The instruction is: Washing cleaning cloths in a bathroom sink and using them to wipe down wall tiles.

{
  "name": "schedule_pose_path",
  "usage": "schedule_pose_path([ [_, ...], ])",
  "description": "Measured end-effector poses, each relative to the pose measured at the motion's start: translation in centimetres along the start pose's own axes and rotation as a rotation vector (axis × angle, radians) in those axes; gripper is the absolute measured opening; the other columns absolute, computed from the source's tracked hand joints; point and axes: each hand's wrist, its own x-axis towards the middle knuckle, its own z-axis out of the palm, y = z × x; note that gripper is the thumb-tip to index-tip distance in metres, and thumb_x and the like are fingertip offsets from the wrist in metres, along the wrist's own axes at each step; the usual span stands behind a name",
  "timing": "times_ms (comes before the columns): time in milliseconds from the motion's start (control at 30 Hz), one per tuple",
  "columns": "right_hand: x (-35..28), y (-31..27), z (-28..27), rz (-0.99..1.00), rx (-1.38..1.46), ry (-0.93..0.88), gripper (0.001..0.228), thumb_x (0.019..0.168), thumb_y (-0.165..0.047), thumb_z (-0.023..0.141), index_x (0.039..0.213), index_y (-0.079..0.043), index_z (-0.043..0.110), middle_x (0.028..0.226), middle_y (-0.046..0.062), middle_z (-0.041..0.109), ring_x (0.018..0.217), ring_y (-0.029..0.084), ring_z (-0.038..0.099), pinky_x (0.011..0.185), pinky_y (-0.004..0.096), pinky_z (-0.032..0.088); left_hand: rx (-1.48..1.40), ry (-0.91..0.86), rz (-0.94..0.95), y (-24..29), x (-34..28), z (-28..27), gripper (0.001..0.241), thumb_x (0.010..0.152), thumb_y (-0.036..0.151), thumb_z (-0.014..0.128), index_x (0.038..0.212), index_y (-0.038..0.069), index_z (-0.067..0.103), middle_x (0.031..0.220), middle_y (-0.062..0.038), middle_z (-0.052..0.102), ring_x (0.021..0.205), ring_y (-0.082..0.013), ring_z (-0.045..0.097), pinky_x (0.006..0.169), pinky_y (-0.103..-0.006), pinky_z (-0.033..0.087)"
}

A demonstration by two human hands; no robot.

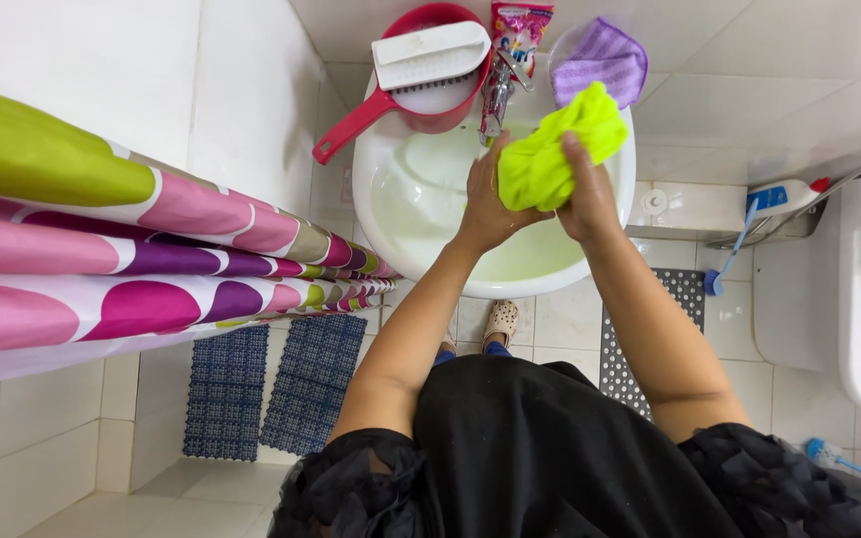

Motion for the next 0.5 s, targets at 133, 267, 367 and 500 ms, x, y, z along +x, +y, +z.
schedule_pose_path([
  [133, -0.2, -1.1, 0.1, -0.057, 0.291, -0.017, 0.053, 0.100, -0.041, 0.067, 0.136, -0.006, 0.051, 0.127, 0.012, 0.063, 0.119, 0.030, 0.065, 0.106, 0.050, 0.054, 0.347, -0.169, -0.228, -7.5, -1.8, 3.9, 0.080, 0.073, 0.040, 0.091, 0.140, 0.016, 0.055, 0.146, -0.010, 0.050, 0.140, -0.0387, 0.040, 0.113, -0.0549, 0.029],
  [267, 1.1, 2.4, -1.8, 0.102, 0.065, 0.292, 0.053, 0.090, -0.042, 0.067, 0.133, -0.015, 0.054, 0.126, 0.004, 0.067, 0.114, 0.024, 0.066, 0.095, 0.051, 0.053, -0.386, 0.036, -0.406, -10.1, -2.8, 4.7, 0.058, 0.084, 0.018, 0.065, 0.138, -0.001, 0.059, 0.140, -0.025, 0.056, 0.132, -0.0411, 0.052, 0.113, -0.0472, 0.040],
  [367, 1.3, 6.9, -3.3, 0.368, 0.094, 0.286, 0.048, 0.090, -0.042, 0.067, 0.128, -0.015, 0.057, 0.118, 0.003, 0.070, 0.106, 0.023, 0.068, 0.088, 0.050, 0.056, -0.240, 0.010, -0.133, -6.2, -3.9, 4.1, 0.059, 0.077, 0.014, 0.071, 0.131, -0.004, 0.056, 0.136, -0.024, 0.050, 0.128, -0.0396, 0.049, 0.108, -0.0448, 0.040],
  [500, 4.5, 12.1, -6.5, 0.445, 0.409, 0.110, 0.038, 0.097, -0.034, 0.069, 0.123, -0.008, 0.058, 0.113, 0.009, 0.070, 0.104, 0.025, 0.069, 0.094, 0.042, 0.059, 0.023, 0.035, -0.156, -1.3, -2.7, 2.4, 0.040, 0.088, 0.031, 0.074, 0.110, -0.002, 0.069, 0.107, -0.019, 0.070, 0.106, -0.0384, 0.065, 0.096, -0.0446, 0.048],
])
